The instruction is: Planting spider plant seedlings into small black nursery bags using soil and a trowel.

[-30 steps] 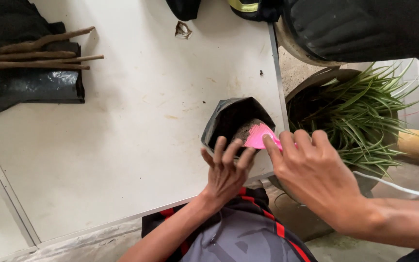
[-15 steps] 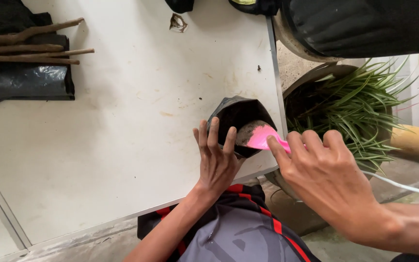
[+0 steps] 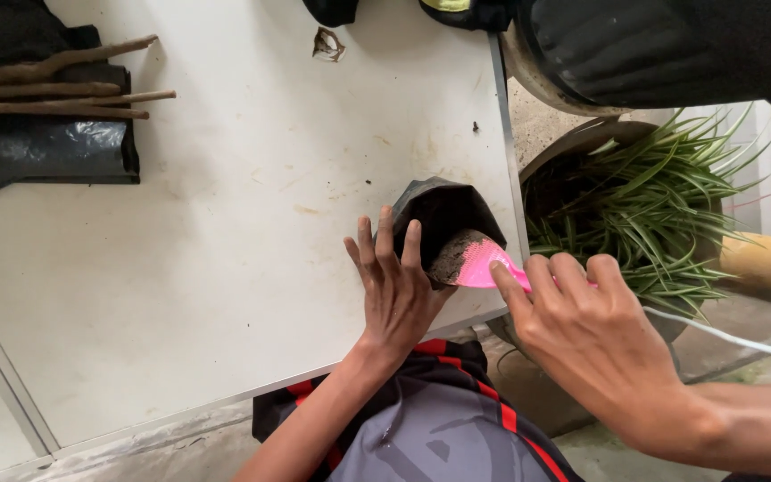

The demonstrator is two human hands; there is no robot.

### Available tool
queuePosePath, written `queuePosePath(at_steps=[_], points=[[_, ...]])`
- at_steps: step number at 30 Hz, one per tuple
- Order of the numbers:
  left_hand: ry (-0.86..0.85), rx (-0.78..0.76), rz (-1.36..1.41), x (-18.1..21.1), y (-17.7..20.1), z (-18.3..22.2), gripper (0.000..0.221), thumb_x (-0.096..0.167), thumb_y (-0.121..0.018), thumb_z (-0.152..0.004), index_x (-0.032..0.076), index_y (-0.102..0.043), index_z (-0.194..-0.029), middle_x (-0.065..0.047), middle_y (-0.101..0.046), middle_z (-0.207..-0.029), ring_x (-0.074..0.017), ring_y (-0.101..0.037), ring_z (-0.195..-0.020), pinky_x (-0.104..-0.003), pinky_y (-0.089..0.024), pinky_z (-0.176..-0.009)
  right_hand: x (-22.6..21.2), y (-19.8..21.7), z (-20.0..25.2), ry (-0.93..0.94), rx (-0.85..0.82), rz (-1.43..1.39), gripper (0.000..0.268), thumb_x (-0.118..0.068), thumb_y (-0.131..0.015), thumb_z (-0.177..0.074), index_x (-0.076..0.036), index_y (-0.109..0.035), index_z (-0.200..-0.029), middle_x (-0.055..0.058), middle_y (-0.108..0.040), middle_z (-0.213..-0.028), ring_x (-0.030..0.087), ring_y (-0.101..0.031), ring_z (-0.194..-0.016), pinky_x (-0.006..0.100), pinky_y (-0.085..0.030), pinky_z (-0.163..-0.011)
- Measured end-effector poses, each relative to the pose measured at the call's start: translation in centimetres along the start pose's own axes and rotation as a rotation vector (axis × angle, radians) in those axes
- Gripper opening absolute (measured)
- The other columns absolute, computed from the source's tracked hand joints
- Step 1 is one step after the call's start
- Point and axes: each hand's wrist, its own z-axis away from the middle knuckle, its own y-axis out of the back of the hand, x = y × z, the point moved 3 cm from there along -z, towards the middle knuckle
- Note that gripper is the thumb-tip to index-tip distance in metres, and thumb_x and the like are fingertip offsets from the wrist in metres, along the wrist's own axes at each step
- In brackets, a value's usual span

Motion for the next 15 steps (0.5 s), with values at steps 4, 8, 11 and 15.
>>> queuePosePath(at_steps=[4,8,11,15], points=[[-0.001,-0.037,0.079,-0.3,0.2,-0.1,0.106,0.07,-0.081,-0.088,0.01,-0.025,-0.155,-0.025,-0.022,-0.164,-0.0502,-0.017,-0.157,-0.078,-0.023,-0.124,0.8,-0.3,-0.2,-0.021,0.003,-0.026,0.021,-0.013,-0.062,-0.093,-0.025,-0.062,-0.111,-0.005,-0.052,-0.07,0.018,-0.051,-0.064,0.035,-0.037,-0.064],[-0.061,-0.033,0.378,-1.3,4.0,-1.3,0.119,0.068,-0.092,-0.077,0.018,-0.02,-0.158,-0.017,-0.015,-0.168,-0.0408,-0.007,-0.162,-0.069,-0.01,-0.133,2.8,-0.1,0.2,-0.069,0.001,0.006,0.04,-0.016,-0.067,-0.09,-0.029,-0.063,-0.127,-0.008,-0.056,-0.07,0.016,-0.055,-0.064,0.033,-0.04,-0.064],[-0.065,0.078,0.664,-2.3,7.7,-4.7,0.091,0.048,-0.072,-0.092,0.014,-0.021,-0.159,-0.024,-0.018,-0.167,-0.042,-0.025,-0.16,-0.064,-0.028,-0.134,3.5,-0.6,0.8,-0.077,-0.054,-0.007,0.061,-0.018,-0.067,-0.085,-0.036,-0.06,-0.143,-0.009,-0.059,-0.071,0.017,-0.061,-0.066,0.034,-0.044,-0.065],[0.216,-0.227,0.767,-3.5,8.0,-8.3,0.06,0.034,-0.058,-0.098,0.001,-0.043,-0.146,-0.022,-0.047,-0.148,-0.0346,-0.052,-0.13,-0.049,-0.044,-0.107,4.0,-1.2,1.7,-0.172,-0.16,-0.227,0.05,-0.022,-0.059,-0.091,-0.032,-0.055,-0.14,-0.006,-0.061,-0.082,0.019,-0.069,-0.058,0.035,-0.053,-0.053]])
